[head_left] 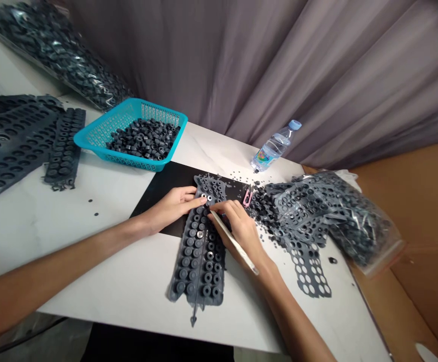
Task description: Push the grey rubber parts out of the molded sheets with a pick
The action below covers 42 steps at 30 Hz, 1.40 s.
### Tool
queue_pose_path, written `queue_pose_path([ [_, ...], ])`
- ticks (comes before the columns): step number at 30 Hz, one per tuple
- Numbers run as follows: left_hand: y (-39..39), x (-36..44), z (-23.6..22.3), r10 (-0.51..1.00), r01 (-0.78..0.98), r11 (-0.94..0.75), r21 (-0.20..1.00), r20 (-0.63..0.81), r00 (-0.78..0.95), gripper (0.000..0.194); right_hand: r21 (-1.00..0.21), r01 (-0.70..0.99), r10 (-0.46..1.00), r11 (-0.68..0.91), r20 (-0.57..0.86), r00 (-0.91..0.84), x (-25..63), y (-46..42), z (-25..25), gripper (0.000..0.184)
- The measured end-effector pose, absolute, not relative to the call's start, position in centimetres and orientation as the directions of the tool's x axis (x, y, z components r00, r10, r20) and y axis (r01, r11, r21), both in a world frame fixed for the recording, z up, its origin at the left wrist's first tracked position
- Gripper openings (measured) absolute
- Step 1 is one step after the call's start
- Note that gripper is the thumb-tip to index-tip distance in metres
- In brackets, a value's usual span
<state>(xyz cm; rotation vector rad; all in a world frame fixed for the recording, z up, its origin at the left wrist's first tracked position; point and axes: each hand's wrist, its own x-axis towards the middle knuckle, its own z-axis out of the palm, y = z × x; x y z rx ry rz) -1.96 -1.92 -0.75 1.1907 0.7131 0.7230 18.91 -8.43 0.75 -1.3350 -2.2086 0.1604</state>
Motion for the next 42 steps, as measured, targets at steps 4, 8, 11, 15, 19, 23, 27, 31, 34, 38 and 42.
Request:
queue_pose_path([
  [4, -1.8, -2.0, -0.6, 0.783, -0.132, 0.220, 0.966, -0.095, 0.615, 0.047, -0.344, 0.813, 0.859, 0.470, 0.393, -0.330, 18.6, -8.5, 0.6, 0.027],
  [8, -1.8, -2.0, -0.5, 0.790, -0.114, 0.198, 0.974, -0.090, 0.606, 0.050, -0.337, 0.839, 0.878, 0.427, 0.376, -0.295, 18.3, -8.7, 0.6, 0.027],
  [11, -1.8, -2.0, -0.6, 0.794, -0.109, 0.199, 0.974, -0.095, 0.600, 0.050, -0.334, 0.846, 0.884, 0.416, 0.368, -0.289, 17.9, -8.7, 0.4, 0.026],
  [15, -1.7, -1.9, -0.8, 0.791, -0.113, 0.218, 0.969, -0.108, 0.602, 0.050, -0.358, 0.868, 0.897, 0.346, 0.399, -0.193, 17.8, -8.6, 0.0, 0.027],
  [19, -1.8, -1.9, -0.7, 0.788, -0.092, 0.226, 0.970, -0.127, 0.602, 0.051, -0.469, 0.869, 0.872, 0.155, 0.478, 0.102, 19.5, -7.9, -0.1, 0.032],
  [23, -1.9, -2.0, -0.5, 0.783, -0.082, 0.202, 0.976, -0.110, 0.612, 0.043, -0.515, 0.836, 0.887, 0.192, 0.455, 0.077, 21.5, -7.8, 0.5, 0.029],
  [27, -2.0, -2.0, -0.5, 0.778, -0.102, 0.201, 0.974, -0.096, 0.621, 0.039, -0.610, 0.736, 0.926, 0.292, 0.374, -0.057, 21.1, -8.3, 1.4, 0.023],
  [31, -1.9, -2.0, -0.5, 0.776, -0.107, 0.201, 0.974, -0.092, 0.624, 0.045, -0.598, 0.708, 0.917, 0.375, 0.351, -0.190, 19.7, -8.9, 2.0, 0.016],
  [34, -1.9, -2.0, -0.5, 0.776, -0.099, 0.192, 0.976, -0.089, 0.624, 0.045, -0.569, 0.704, 0.898, 0.425, 0.363, -0.249, 19.3, -8.9, 2.1, 0.015],
  [38, -1.8, -2.0, -0.7, 0.781, -0.089, 0.177, 0.980, -0.085, 0.619, 0.039, -0.549, 0.710, 0.890, 0.440, 0.372, -0.264, 19.5, -8.9, 1.9, 0.016],
  [42, -1.8, -2.0, -0.8, 0.781, -0.082, 0.161, 0.983, -0.076, 0.620, 0.037, -0.559, 0.715, 0.899, 0.420, 0.361, -0.246, 19.4, -8.8, 1.6, 0.015],
])
